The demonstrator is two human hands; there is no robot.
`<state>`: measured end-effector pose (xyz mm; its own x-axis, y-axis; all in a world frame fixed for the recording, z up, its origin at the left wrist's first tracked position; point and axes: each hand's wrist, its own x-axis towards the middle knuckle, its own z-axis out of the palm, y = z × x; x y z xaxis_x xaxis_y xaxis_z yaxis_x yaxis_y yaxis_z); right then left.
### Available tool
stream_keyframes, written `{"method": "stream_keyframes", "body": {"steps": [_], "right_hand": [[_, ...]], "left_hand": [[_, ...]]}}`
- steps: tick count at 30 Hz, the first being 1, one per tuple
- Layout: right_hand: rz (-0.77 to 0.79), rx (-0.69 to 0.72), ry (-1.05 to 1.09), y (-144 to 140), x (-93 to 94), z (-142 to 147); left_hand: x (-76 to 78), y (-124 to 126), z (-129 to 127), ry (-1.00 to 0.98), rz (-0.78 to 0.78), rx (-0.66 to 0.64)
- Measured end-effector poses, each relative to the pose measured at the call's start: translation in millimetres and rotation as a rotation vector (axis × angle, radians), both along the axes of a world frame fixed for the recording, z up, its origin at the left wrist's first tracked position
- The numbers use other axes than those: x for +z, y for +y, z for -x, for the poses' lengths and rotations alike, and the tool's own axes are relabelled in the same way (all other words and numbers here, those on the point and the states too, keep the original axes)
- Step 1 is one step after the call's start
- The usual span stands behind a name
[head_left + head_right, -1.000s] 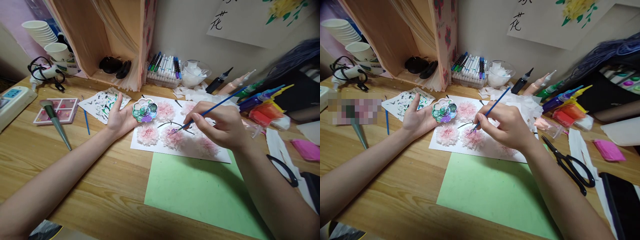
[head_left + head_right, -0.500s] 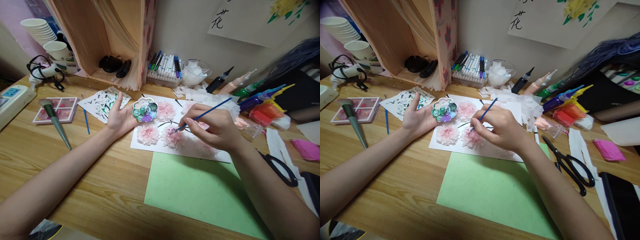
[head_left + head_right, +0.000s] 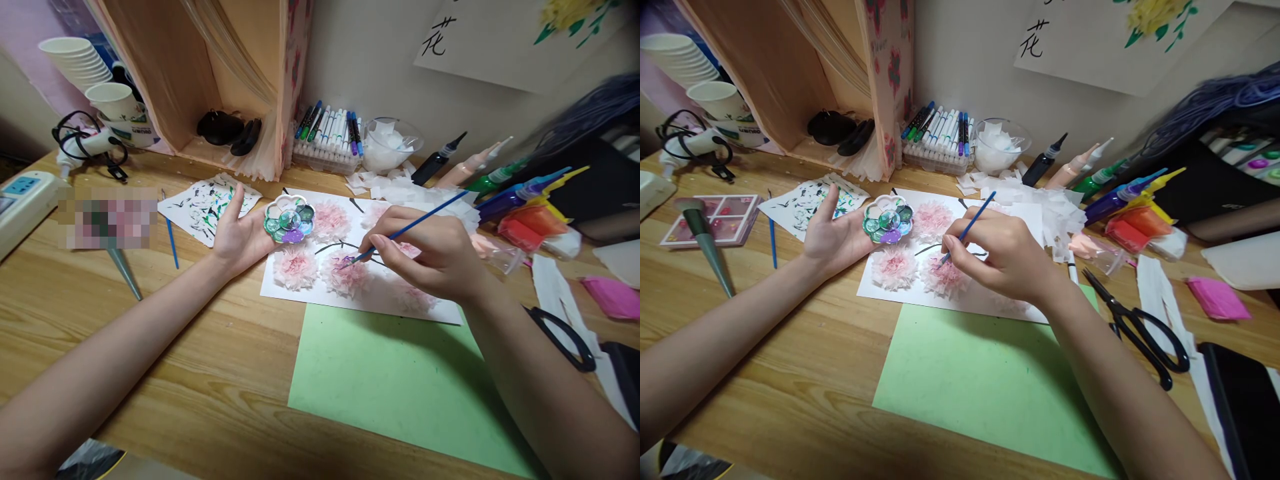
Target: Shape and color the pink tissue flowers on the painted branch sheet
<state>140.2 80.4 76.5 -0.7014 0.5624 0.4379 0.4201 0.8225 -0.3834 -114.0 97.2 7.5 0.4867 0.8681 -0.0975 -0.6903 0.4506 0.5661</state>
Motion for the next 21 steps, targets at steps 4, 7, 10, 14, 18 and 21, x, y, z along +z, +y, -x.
{"method": "stream_keyframes", "body": {"steps": [4,7,10,14,18,21], "right_hand": [[0.0,-0.026,0.005,-0.3,0.5,0.3],[-0.015,-0.044,0.039,-0.7,1.0,0.2],[-0.028,-0.036,0.045,-0.7,0.4,0.4],[-0.041,-0.01,0.047,-0.6,-2.5,2.0],[-0.038,-0.02,0.024,-0.7,-5.4,4.2],[-0.041,-0.02,0.023,-0.4,-7.4,5.3]], "left_hand": [[-0.8,0.3,0.5,-0.009,-0.001,-0.004],[-1.4,0.6,0.9,-0.005,-0.002,0.0],[-0.8,0.5,0.4,0.007,-0.003,0.007],[0.9,0.1,-0.8,0.012,0.001,0.018],[0.2,0.2,-0.4,0.002,-0.003,0.01],[-0.8,0.5,0.3,-0.006,-0.002,0.0]]}}
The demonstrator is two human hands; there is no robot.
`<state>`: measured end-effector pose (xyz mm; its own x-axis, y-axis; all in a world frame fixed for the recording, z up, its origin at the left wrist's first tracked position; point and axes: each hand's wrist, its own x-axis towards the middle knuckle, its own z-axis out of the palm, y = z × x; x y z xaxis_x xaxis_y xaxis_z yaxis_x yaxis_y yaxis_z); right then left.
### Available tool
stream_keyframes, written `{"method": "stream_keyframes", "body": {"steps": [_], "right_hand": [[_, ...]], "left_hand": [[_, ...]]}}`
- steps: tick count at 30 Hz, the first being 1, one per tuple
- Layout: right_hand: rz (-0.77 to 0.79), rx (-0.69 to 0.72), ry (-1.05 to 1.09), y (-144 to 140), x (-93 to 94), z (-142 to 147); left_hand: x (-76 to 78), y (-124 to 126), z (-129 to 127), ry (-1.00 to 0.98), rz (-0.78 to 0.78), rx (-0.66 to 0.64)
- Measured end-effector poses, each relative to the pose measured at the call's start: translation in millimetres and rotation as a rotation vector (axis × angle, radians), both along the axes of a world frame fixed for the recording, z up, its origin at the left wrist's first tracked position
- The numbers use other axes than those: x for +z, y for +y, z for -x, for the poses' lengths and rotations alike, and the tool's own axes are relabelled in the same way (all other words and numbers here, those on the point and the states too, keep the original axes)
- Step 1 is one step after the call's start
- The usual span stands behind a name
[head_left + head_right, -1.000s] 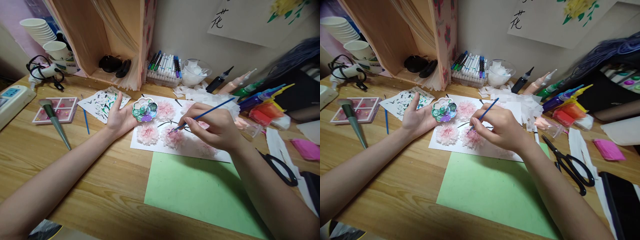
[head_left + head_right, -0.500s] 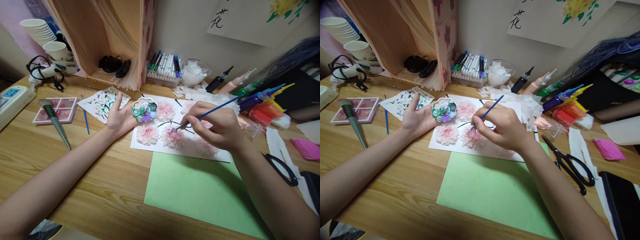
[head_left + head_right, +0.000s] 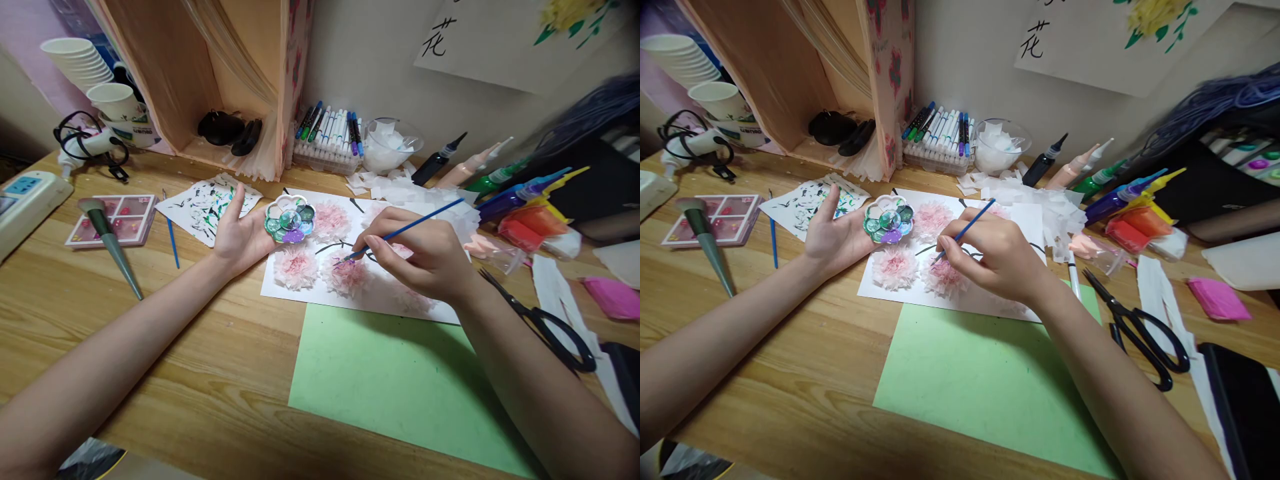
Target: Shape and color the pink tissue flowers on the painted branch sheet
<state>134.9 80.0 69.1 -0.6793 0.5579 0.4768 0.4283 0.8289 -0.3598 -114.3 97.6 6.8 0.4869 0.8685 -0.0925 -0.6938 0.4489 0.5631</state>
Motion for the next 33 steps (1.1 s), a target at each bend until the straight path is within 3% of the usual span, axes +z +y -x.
{"method": "stream_keyframes", "body": {"steps": [17,33], "right_hand": [[0.062,-0.033,0.046,1.1,1.0,-5.1],[0.002,-0.026,0.051,0.3,-1.6,0.2]], "left_hand": [[0.7,0.0,-0.6,-0.003,0.002,0.006],[-3.5,1.0,1.6,-0.01,0.001,-0.005]]}}
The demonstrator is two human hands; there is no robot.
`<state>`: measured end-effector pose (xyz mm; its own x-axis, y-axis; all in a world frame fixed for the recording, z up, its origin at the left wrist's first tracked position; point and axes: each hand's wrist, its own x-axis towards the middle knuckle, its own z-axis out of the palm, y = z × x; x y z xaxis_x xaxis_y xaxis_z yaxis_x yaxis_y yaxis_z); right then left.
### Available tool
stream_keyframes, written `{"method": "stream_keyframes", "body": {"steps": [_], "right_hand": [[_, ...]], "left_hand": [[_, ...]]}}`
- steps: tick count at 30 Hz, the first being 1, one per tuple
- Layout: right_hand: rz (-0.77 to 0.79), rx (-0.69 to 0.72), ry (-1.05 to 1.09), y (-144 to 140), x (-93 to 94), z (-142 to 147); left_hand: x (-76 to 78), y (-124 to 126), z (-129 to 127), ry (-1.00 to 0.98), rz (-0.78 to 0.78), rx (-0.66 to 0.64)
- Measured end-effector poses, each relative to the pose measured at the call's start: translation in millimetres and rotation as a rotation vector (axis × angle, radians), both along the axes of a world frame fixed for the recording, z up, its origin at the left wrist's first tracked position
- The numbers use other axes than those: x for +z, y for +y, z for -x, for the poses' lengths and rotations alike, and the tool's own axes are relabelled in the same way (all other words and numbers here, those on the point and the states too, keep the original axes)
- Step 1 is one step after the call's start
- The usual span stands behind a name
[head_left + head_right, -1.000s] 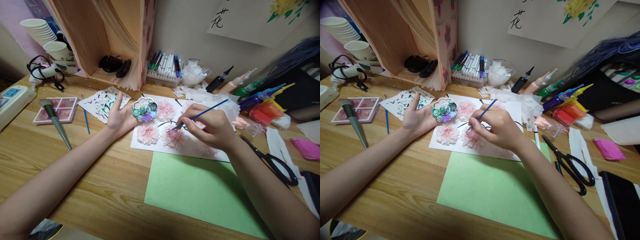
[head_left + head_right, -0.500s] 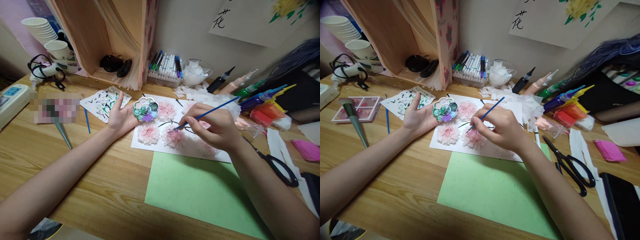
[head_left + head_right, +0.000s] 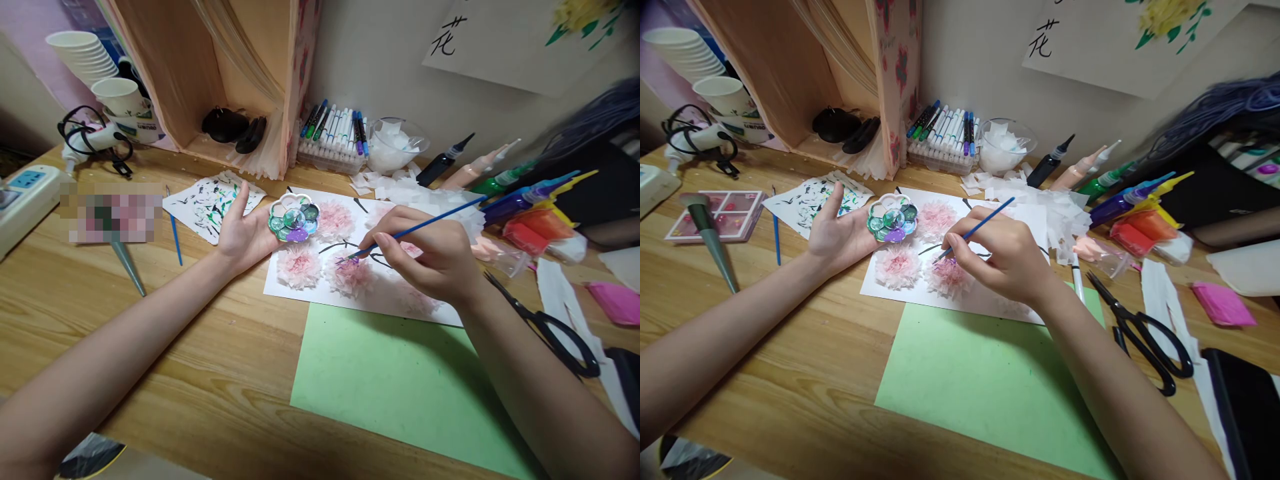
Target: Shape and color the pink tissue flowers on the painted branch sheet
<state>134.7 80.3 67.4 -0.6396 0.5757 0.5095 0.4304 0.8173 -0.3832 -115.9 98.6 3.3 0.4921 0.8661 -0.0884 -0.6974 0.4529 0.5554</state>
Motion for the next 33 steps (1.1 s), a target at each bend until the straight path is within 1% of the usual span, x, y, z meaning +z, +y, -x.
{"method": "stream_keyframes", "body": {"steps": [6,15,21,26,28,33], "right_hand": [[-0.018,-0.003,-0.048,-0.7,-2.2,1.8],[-0.05,-0.001,-0.028,1.0,-1.6,0.3],[-0.001,0.013,0.05,0.0,0.3,-1.2],[0.058,-0.074,0.167,-2.7,-1.9,2.1],[0.051,-0.078,0.14,-3.3,-4.2,4.8],[0.062,-0.02,0.039,-5.0,-11.4,10.9]], "left_hand": [[-0.1,0.6,-0.4,-0.012,-0.002,-0.002],[0.0,0.2,-0.3,-0.036,0.011,-0.001],[0.5,0.3,-0.5,-0.063,0.034,0.003],[3.4,-1.1,-0.8,-0.071,0.054,0.004],[5.1,-1.8,-1.0,-0.078,0.064,0.003],[7.5,-2.8,-1.7,-0.078,0.075,0.002]]}}
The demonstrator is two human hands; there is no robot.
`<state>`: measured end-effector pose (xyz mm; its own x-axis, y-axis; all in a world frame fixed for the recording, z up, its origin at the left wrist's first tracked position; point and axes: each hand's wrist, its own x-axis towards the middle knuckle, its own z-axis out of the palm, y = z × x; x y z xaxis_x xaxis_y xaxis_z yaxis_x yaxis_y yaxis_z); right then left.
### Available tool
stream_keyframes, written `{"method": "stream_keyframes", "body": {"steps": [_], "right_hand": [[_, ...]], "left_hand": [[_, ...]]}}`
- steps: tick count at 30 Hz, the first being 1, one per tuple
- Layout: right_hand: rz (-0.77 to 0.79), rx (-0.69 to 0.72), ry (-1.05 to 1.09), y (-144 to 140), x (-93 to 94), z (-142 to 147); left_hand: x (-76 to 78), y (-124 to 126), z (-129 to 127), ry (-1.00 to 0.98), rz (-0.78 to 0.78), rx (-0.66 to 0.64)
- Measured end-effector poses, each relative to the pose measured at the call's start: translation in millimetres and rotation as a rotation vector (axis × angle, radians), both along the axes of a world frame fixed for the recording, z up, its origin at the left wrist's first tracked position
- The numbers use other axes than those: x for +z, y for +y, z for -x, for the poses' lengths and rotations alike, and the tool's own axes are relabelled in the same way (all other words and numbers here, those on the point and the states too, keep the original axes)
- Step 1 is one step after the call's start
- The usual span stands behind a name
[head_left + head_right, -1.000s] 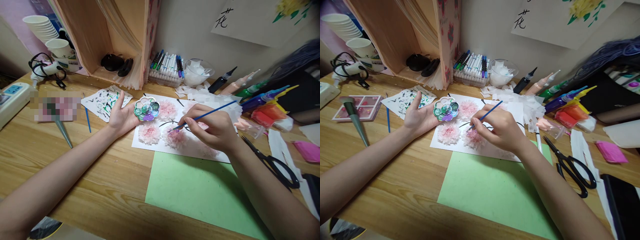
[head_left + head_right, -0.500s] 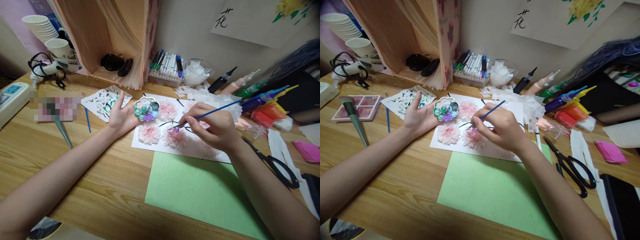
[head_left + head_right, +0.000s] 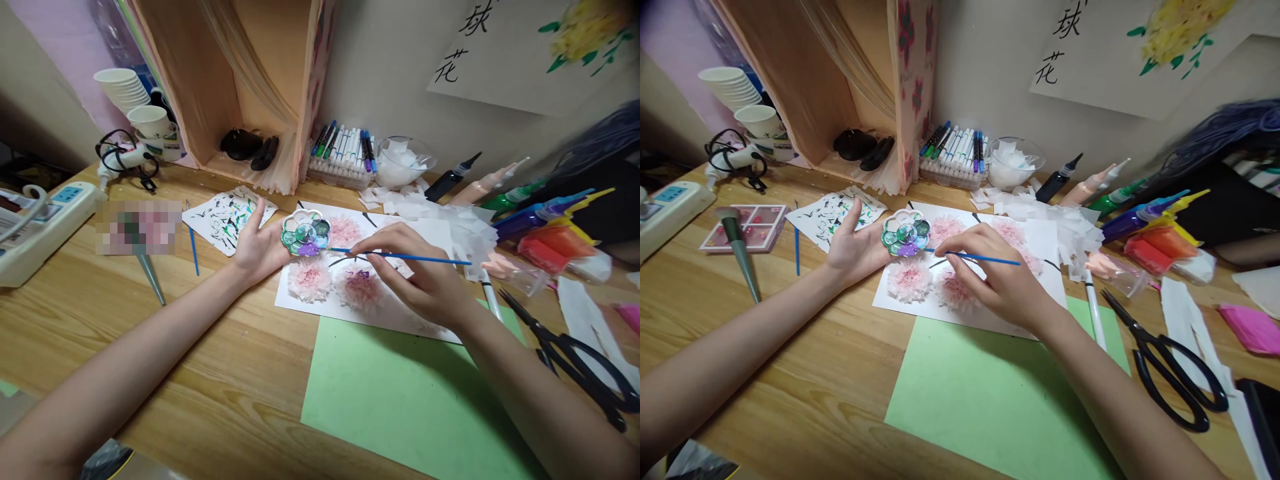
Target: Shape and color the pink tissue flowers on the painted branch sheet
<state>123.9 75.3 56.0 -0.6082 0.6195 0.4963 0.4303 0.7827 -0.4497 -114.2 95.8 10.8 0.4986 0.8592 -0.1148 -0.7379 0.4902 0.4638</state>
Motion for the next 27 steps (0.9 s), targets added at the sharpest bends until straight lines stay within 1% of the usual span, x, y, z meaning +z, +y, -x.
{"method": "stream_keyframes", "body": {"steps": [5,10,14,16,22,27], "right_hand": [[-0.001,0.019,-0.006,-0.9,-3.9,1.8],[0.031,0.02,0.019,-0.5,-0.9,-1.1],[0.093,-0.076,0.199,0.9,1.6,-9.1],[0.107,-0.105,0.255,1.5,2.1,-12.1],[0.021,-0.051,0.148,0.4,2.6,-7.6],[-0.005,-0.043,0.097,0.0,0.9,-3.1]], "left_hand": [[-1.8,-0.2,0.7,0.002,-0.013,-0.017],[-2.2,0.0,1.3,0.008,-0.006,-0.021],[-0.1,-0.2,0.2,0.021,-0.003,-0.007],[0.5,-0.2,-0.3,0.029,-0.003,-0.004],[-1.2,0.2,0.3,0.036,-0.015,-0.007],[-1.0,0.2,0.0,0.024,-0.007,-0.005]]}}
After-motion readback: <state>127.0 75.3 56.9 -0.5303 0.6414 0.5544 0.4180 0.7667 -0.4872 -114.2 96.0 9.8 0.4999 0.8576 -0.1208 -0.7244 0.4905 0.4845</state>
